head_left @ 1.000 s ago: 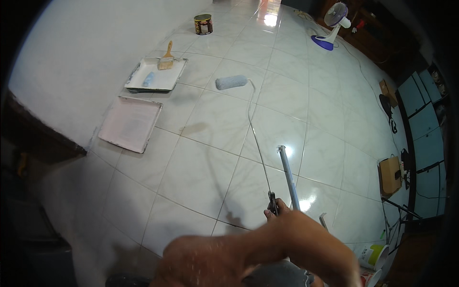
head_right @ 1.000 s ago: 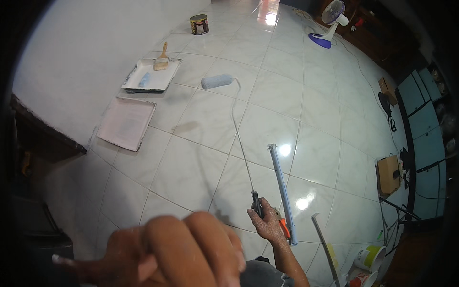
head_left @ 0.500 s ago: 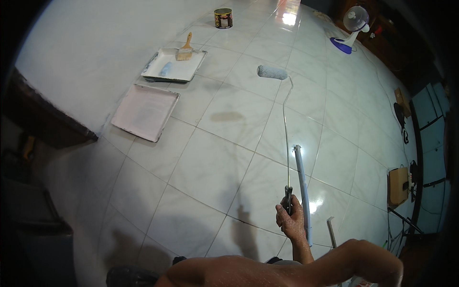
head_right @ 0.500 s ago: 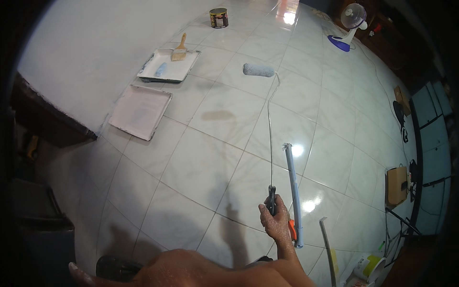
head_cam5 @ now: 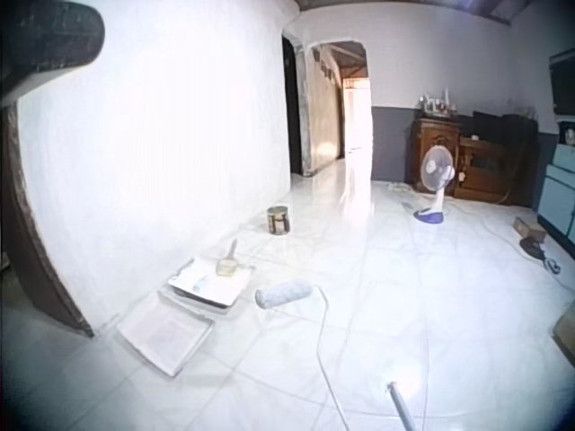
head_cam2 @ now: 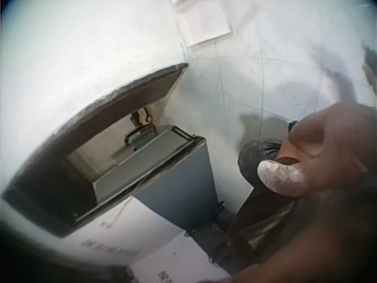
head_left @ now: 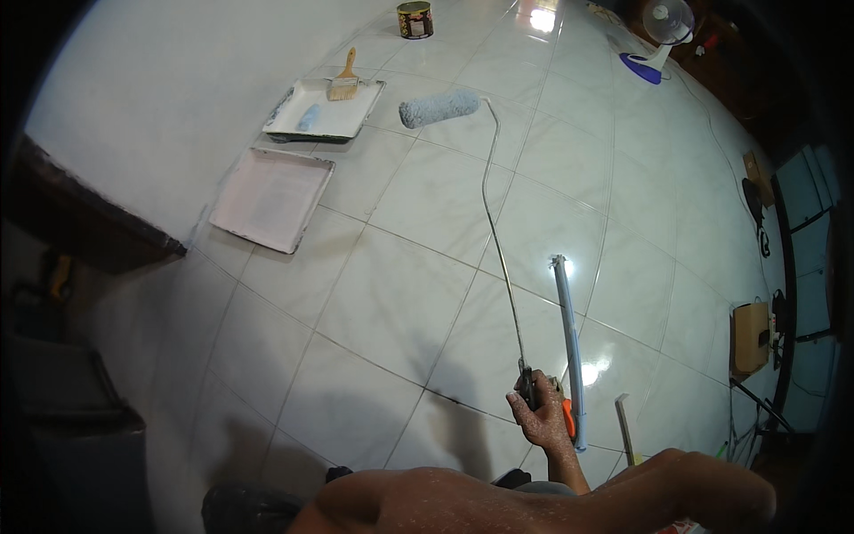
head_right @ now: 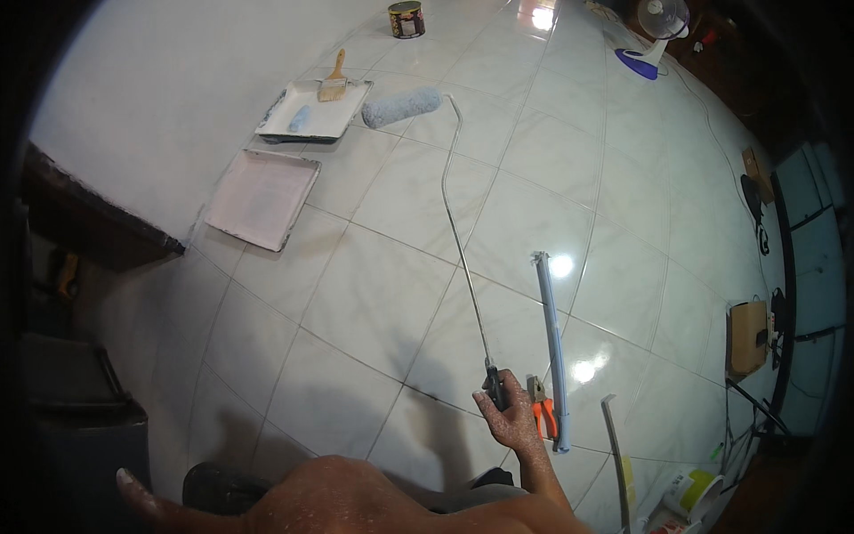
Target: The person assembles a paint roller extension pole by connecting multiple sections together. They use pliers to grip and tighten the joints between the pole sections and the roller handle. The task is performed while sitting on the floor in a room with painting supplies nearby.
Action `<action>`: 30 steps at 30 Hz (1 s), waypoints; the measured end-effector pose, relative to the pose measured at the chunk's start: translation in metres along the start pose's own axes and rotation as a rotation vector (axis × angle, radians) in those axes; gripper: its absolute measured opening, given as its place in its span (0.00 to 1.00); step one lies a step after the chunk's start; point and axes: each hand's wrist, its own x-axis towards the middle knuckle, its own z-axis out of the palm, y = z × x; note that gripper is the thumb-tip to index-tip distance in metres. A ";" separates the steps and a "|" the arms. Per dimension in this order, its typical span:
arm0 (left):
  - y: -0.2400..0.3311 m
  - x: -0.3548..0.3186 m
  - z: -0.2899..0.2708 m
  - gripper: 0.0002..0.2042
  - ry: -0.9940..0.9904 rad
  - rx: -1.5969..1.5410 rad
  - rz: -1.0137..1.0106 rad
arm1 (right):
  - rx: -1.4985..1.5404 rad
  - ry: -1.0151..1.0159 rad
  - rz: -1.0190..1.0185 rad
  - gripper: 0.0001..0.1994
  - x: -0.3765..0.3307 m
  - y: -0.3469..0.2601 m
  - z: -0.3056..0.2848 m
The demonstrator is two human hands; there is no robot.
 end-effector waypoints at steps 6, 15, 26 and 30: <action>-0.011 0.003 -0.014 0.67 0.011 -0.056 -0.015 | -0.203 -0.035 0.164 0.15 -0.011 0.012 -0.005; -0.018 0.005 -0.074 0.59 0.133 0.459 -0.176 | -0.104 -0.036 0.113 0.16 0.017 -0.028 -0.001; 0.040 0.062 0.073 0.44 0.692 0.203 -0.585 | 0.176 -0.232 -0.037 0.27 -0.096 -0.279 -0.111; 0.090 0.096 0.199 0.24 1.512 0.074 -0.574 | 0.283 -0.220 0.072 0.36 -0.219 -0.424 -0.148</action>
